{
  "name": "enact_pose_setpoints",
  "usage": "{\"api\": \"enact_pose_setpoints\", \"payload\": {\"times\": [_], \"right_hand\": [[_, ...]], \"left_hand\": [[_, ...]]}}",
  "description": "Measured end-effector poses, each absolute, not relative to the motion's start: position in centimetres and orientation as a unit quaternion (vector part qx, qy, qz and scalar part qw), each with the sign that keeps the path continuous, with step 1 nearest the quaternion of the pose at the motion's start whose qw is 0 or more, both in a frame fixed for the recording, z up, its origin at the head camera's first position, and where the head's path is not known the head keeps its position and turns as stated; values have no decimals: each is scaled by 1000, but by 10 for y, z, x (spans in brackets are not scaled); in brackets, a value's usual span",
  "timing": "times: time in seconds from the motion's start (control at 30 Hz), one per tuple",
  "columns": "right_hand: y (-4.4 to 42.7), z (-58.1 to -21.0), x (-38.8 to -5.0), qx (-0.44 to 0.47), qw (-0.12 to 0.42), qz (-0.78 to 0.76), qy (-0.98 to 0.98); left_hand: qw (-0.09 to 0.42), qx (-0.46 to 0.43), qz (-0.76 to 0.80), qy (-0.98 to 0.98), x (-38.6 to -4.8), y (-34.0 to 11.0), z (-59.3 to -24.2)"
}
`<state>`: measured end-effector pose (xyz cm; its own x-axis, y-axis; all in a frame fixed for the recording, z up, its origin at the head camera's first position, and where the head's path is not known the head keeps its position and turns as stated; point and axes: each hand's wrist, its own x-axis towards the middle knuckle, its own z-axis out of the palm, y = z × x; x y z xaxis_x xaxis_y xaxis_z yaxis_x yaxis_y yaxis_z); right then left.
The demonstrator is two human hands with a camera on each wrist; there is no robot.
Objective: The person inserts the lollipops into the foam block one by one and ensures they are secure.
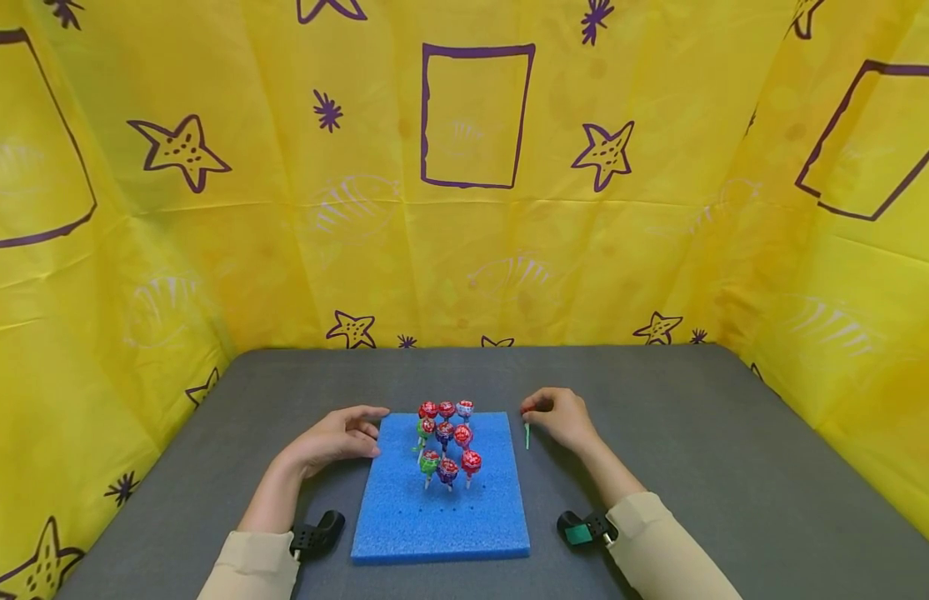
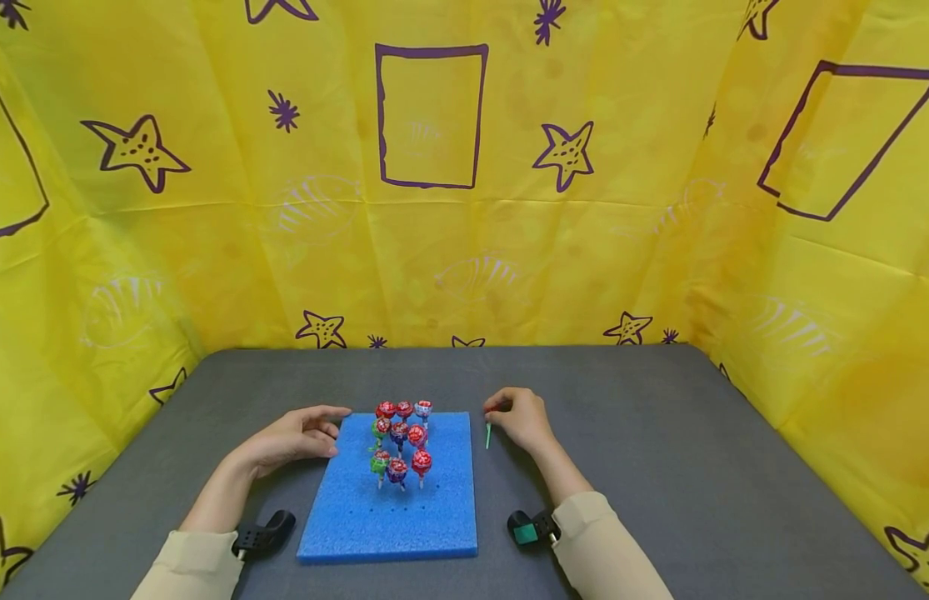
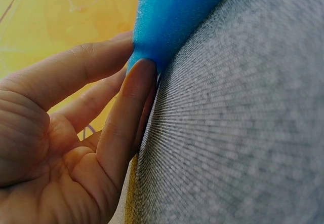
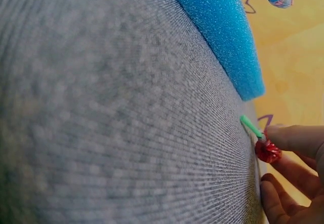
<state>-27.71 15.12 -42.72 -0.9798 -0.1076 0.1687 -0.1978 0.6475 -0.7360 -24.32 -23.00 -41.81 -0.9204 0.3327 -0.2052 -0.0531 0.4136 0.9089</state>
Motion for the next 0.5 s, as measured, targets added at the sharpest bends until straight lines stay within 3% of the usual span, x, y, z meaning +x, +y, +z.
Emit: {"api": "enact_pose_setpoints", "payload": {"times": [0.5], "right_hand": [[152,-427,-276,64,61,437,-895]], "left_hand": [[183,81,538,819,-243,-230,-418]]}}
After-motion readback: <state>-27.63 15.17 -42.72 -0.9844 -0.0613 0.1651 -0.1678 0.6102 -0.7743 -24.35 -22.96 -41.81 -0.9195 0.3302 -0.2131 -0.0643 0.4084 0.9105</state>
